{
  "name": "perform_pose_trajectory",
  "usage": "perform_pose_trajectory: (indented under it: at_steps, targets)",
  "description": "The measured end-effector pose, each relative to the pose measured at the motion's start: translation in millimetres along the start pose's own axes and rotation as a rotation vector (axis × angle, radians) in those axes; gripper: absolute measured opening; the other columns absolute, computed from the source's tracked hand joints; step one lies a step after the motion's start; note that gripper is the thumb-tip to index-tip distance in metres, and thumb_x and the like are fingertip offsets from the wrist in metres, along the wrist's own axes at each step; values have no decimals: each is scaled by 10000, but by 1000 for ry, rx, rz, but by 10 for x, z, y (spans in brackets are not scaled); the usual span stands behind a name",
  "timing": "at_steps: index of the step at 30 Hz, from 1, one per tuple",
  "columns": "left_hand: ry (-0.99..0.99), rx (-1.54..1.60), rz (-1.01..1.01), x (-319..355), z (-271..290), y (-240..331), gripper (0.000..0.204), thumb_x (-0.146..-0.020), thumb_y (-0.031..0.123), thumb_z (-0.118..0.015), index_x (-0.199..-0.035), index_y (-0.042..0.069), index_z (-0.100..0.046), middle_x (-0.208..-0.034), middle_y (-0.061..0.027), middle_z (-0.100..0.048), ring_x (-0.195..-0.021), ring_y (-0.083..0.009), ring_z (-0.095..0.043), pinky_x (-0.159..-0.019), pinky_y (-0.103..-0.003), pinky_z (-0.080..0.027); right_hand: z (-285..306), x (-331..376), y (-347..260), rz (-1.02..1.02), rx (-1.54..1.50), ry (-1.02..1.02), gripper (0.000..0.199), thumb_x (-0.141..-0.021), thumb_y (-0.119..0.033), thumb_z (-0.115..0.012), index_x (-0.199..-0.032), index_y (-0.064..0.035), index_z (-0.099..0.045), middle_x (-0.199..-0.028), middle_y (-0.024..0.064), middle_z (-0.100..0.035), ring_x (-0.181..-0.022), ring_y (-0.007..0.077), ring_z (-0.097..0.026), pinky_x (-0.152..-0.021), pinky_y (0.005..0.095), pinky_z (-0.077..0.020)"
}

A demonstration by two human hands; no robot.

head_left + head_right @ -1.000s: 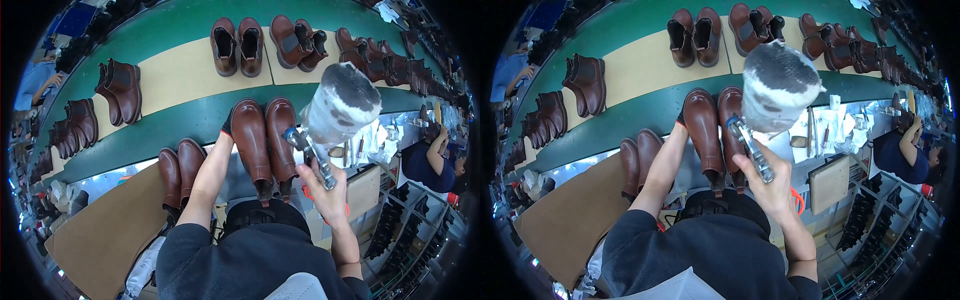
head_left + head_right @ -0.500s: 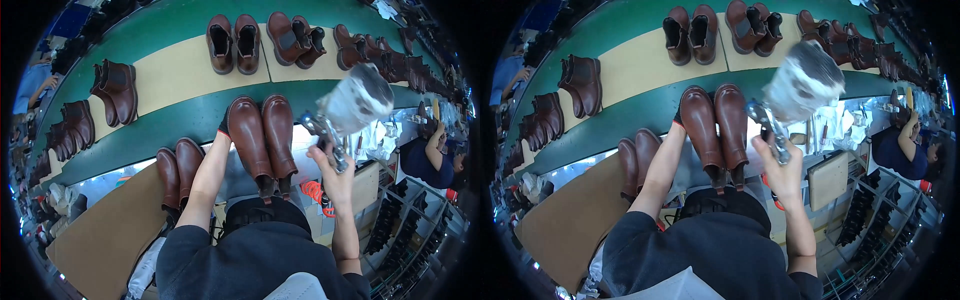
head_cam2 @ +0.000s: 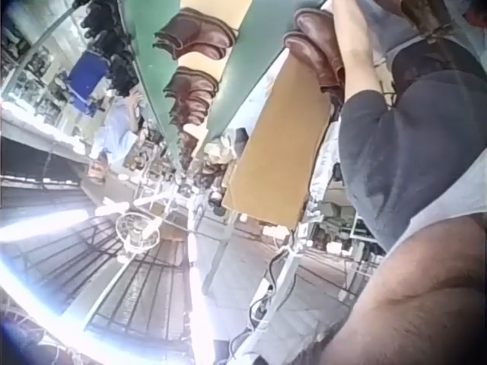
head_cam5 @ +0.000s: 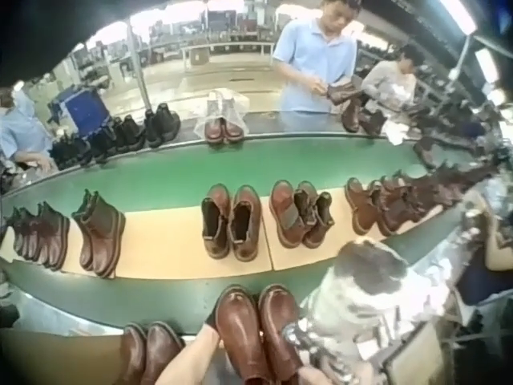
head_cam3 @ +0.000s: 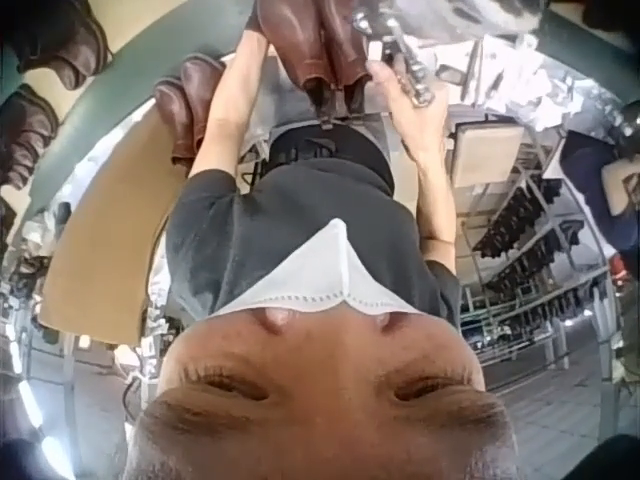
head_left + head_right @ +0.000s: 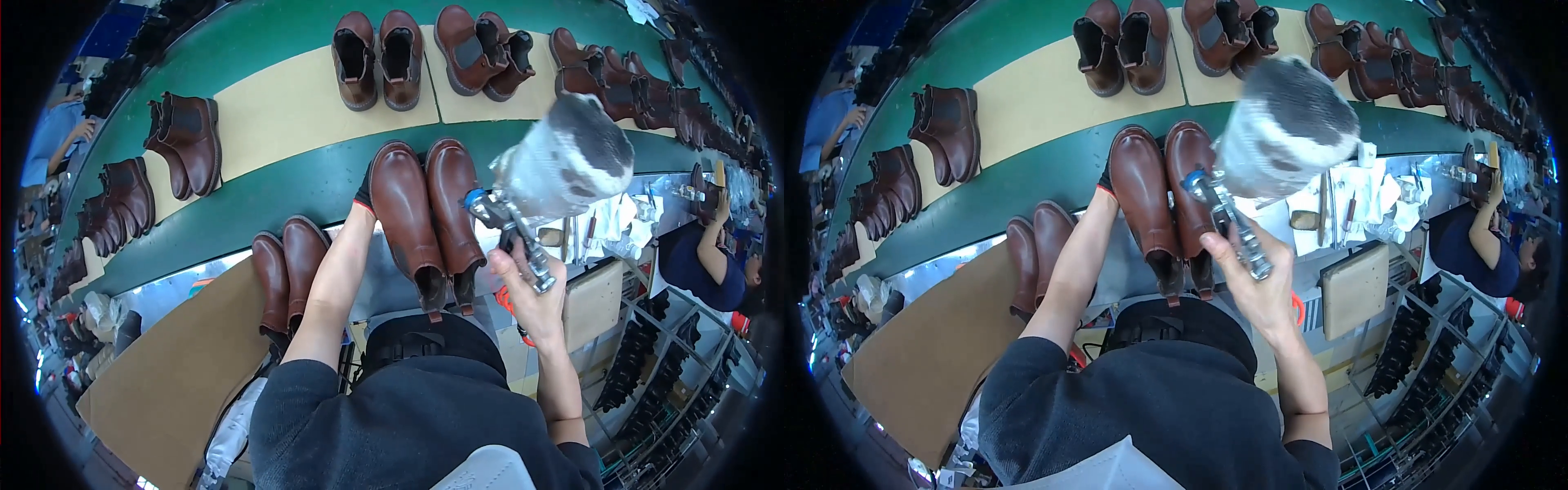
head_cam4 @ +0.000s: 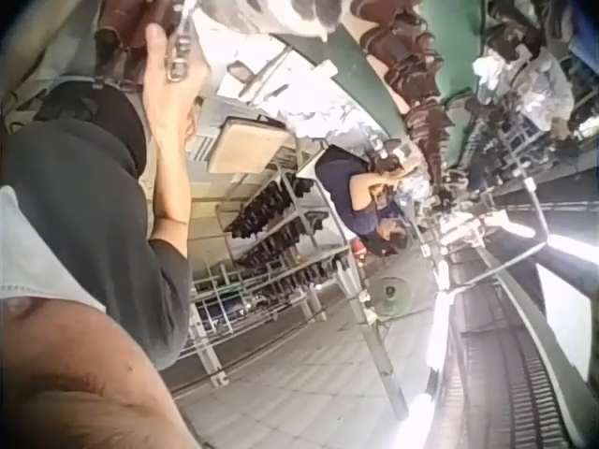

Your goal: Spray painting a coating onto leather boots on a manufacturing line.

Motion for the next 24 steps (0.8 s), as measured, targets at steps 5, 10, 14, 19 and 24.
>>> perform_pose_trajectory:
  at_steps: [5,10,14,19,24]
  targets:
    - [1,-24,13,1,18,27,260,-978,160,-430,-1193,76,-548,-1140,-55,-598,-1009,-161,-572,-917,-322,-475,-115,-63,-164,-16,77,-265,432,-838,-216,-699,-1112,100,-590,-807,142,-658,-732,99,-563,-675,275,-479]
    - [18,130,54,-97,260,-80,268,-979,159,-424,-1202,70,-543,-1152,-64,-594,-1025,-165,-569,-931,-323,-467,-158,-218,-164,38,47,-201,429,-844,-219,-694,-1121,92,-590,-752,103,-627,-698,86,-518,-650,263,-466]
    - [18,163,57,-87,339,-190,279,-980,154,-421,-1219,65,-536,-1169,-73,-588,-1042,-169,-563,-950,-324,-454,2,-10,-77,-40,86,-24,393,-834,-189,-704,-1105,79,-610,-742,82,-631,-680,72,-506,-622,215,-429]
    - [61,175,-3,62,604,-293,255,-972,132,-428,-1195,72,-537,-1159,-75,-585,-1053,-175,-545,-975,-323,-426,74,20,615,-23,-142,187,259,-835,-194,-700,-822,50,-614,-721,32,-605,-670,67,-505,-621,245,-442]
    - [326,160,221,-12,86,-13,288,-973,138,-440,-1245,74,-508,-1215,-73,-559,-1092,-170,-528,-989,-324,-416,118,-244,1630,-269,-87,96,205,-861,-174,-654,-876,29,-638,-873,35,-663,-802,78,-544,-731,236,-433]
Point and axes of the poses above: each hand's wrist, its own x-axis away from the middle knuckle, its own z-axis out of the back of the hand, y = z × x, the point moved 1 cm from there along -x, towards the middle knuckle
